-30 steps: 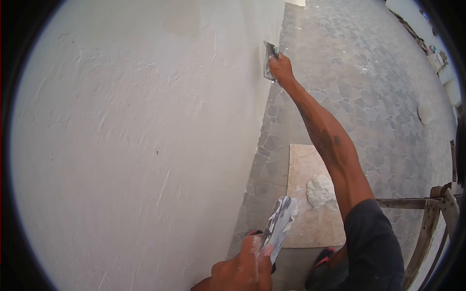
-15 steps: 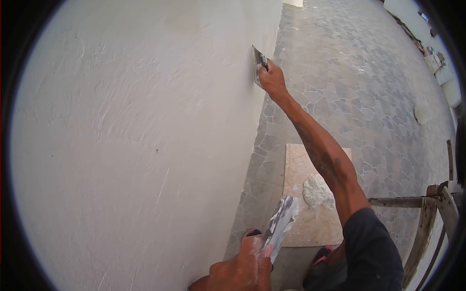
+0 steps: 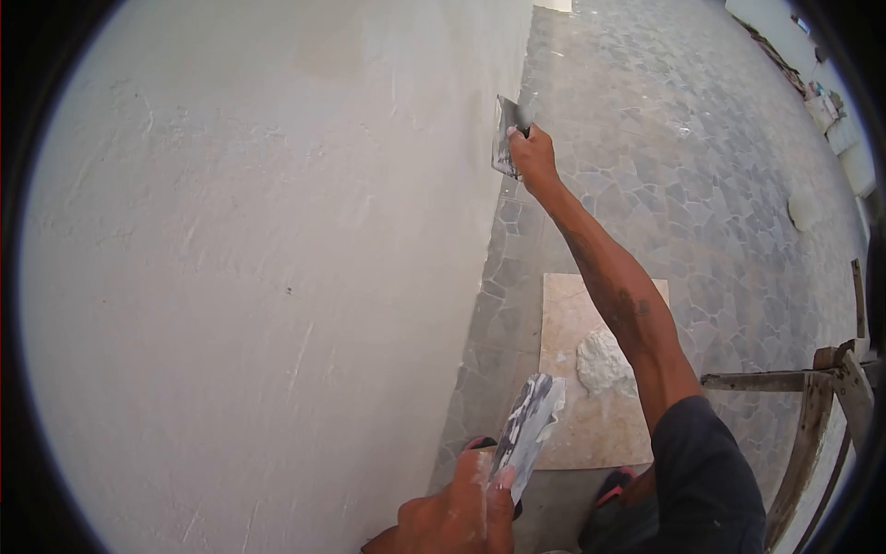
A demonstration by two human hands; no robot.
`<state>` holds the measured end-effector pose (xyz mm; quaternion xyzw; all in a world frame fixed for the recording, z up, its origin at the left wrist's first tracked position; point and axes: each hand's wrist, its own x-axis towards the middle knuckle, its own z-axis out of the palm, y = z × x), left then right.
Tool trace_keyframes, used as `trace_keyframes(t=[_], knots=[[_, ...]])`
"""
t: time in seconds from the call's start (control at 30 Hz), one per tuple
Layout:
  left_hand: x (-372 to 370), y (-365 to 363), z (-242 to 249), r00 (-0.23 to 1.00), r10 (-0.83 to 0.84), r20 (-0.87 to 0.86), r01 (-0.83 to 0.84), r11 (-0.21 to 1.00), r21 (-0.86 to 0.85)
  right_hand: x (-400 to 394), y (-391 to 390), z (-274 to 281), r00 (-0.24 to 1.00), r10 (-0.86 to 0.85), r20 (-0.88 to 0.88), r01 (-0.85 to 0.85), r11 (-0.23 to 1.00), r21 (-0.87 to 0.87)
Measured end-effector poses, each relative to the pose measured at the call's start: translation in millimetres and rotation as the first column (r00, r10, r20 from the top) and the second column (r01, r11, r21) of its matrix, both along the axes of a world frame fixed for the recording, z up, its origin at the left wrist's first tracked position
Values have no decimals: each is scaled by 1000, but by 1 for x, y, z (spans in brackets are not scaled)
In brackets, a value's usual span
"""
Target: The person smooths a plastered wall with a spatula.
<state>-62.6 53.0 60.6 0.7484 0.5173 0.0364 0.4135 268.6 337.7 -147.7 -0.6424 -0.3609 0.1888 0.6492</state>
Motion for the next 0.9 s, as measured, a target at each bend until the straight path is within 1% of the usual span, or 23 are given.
trace_keyframes(t=[0.1, 0.2, 0.27, 0.33, 0.4, 0.5, 0.53, 0.63, 0.67, 0.77, 0.87, 0.9], knots=[[1, 0, 5, 999, 17, -34, -18, 1000, -18, 9, 25, -16, 997, -2, 79, 9, 995, -97], [-1, -1, 6, 999, 17, -50, -18, 1000, -23, 14, 49, -34, 999, 47, -3, -47, 999, -8], [-1, -2, 6, 998, 19, -57, -20, 1000, -14, 11, 50, -37, 998, 45, 40, -43, 999, -32], [-1, -2, 6, 998, 25, -51, -25, 1000, -17, -1, 39, -25, 996, 48, 70, -45, 998, -48], [0, -2, 7, 999, 20, -45, -21, 1000, -17, -23, 7, 5, 995, 54, 82, -49, 997, -60], [0, -2, 7, 999, 20, -42, -20, 1000, -12, -8, -16, 17, 991, 130, 13, -128, 986, -103], [0, -1, 8, 999, 18, -41, -19, 1000, -14, -2, -6, 11, 998, 64, 14, -64, 998, -8], [1, -1, 9, 999, 17, -44, -17, 1000, -14, 23, 16, 12, 999, 23, 31, -23, 1000, 3], [0, -1, 8, 999, 16, -47, -17, 1000, -15, 25, 25, 11, 999, 43, 9, -43, 998, 43], [-3, -3, 9, 999, 19, -49, -20, 1000, -13, 27, 42, 12, 995, 28, 98, -34, 998, 55], [-7, -3, 10, 999, 25, -41, -25, 1000, -11, 19, 48, 18, 994, 42, 98, -43, 999, 16], [-9, -3, 10, 999, 23, -37, -24, 1000, -10, 17, 49, 16, 991, 44, 125, -49, 998, 35]])
